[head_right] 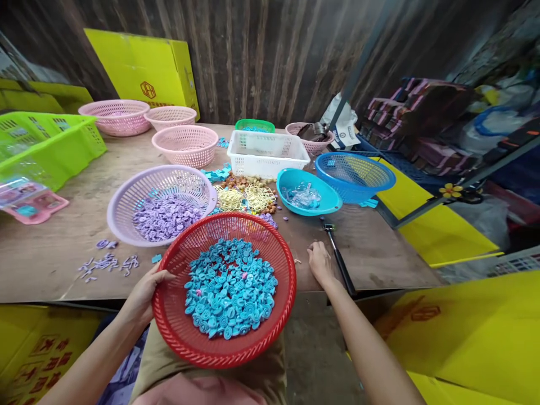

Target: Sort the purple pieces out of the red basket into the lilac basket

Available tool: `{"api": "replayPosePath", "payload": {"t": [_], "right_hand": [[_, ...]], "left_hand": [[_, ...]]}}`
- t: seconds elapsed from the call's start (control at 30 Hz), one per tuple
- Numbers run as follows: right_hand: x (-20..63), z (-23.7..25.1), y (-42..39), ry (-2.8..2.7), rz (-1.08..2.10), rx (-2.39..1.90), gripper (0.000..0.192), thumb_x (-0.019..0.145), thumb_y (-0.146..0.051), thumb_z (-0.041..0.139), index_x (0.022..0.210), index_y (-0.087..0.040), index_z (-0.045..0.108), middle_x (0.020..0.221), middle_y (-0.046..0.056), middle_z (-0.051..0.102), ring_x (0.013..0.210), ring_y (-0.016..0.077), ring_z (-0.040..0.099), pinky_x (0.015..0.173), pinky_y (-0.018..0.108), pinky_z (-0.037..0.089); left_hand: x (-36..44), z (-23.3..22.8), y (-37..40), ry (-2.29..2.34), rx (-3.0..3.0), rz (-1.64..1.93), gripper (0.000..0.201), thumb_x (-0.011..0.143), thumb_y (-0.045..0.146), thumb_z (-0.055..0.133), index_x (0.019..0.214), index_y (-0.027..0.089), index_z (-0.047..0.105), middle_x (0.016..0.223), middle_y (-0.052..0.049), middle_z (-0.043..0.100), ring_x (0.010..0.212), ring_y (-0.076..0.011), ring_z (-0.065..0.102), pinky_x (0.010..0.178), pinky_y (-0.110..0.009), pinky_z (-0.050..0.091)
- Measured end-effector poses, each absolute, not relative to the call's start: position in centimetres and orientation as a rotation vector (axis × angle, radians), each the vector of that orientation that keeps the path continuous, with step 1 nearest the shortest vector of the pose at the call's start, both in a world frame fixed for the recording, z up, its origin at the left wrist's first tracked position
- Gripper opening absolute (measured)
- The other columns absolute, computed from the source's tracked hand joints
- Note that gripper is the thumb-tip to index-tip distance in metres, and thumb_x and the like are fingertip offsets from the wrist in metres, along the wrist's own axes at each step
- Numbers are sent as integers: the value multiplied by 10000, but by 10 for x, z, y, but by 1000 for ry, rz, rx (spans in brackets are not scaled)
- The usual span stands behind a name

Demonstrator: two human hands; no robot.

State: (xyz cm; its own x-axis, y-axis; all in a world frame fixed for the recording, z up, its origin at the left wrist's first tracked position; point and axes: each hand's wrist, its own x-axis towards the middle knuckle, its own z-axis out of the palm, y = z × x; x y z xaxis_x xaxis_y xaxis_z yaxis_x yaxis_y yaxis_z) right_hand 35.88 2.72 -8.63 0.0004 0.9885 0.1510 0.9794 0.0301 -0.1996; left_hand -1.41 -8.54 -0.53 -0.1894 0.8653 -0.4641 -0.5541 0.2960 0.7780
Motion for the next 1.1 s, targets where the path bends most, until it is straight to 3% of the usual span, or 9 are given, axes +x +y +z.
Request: {"api": "replayPosePath", "payload": {"t": [0.3,0.43,0.63,0.77,0.93,1.03,1.1], "right_hand": [[355,-70,16,-2137,351,-1800,212,819,-200,289,881,-159,487,830,72,578,777,165,532,684,269,370],[340,-71,-4,-2441,283,-1732,189,826,-220,324,913,-176,487,879,66,582,830,175,516,689,272,349],[320,-64,-6,-2483,257,-1956,172,834,-209,310,790,-164,470,838,101,591,787,194,540,632,271,338],[315,-44,7,-2185,345,-2194,203,841,-254,292,783,-172,468,722,87,603,670,202,561,542,266,317],[287,15,-5,-1889,214,-1776,262,850,-314,253,788,-186,472,657,38,568,619,165,535,546,248,341],[259,41,-22,-2135,448,-1511,279,845,-329,283,834,-186,522,703,31,582,650,148,535,591,246,383],[249,48,-32,-2372,617,-1291,253,822,-318,351,905,-193,554,848,50,603,787,159,542,704,274,406]], "left_hand": [[-15,-6,-87,1300,372,1297,617,487,66,550,1085,210,513,833,-2,660,626,-166,610,586,-265,498],[-14,-4,-86,1321,364,1295,611,479,73,551,1075,201,516,832,-5,659,637,-171,612,589,-265,496],[-12,-5,-86,1315,355,1314,589,483,82,537,1063,184,525,856,-21,657,701,-186,612,597,-250,482],[-13,-9,-87,1310,358,1316,578,490,93,535,1063,169,524,827,-21,659,671,-179,609,605,-261,480],[-7,-6,-89,1254,340,1324,611,501,87,529,1103,186,487,813,-7,657,641,-166,607,595,-266,485],[0,-1,-91,1198,311,1358,610,504,62,515,1096,208,481,824,4,655,668,-162,609,608,-259,488],[1,1,-96,1174,267,1368,594,502,40,494,1069,216,489,826,6,654,675,-159,610,610,-258,489]]}}
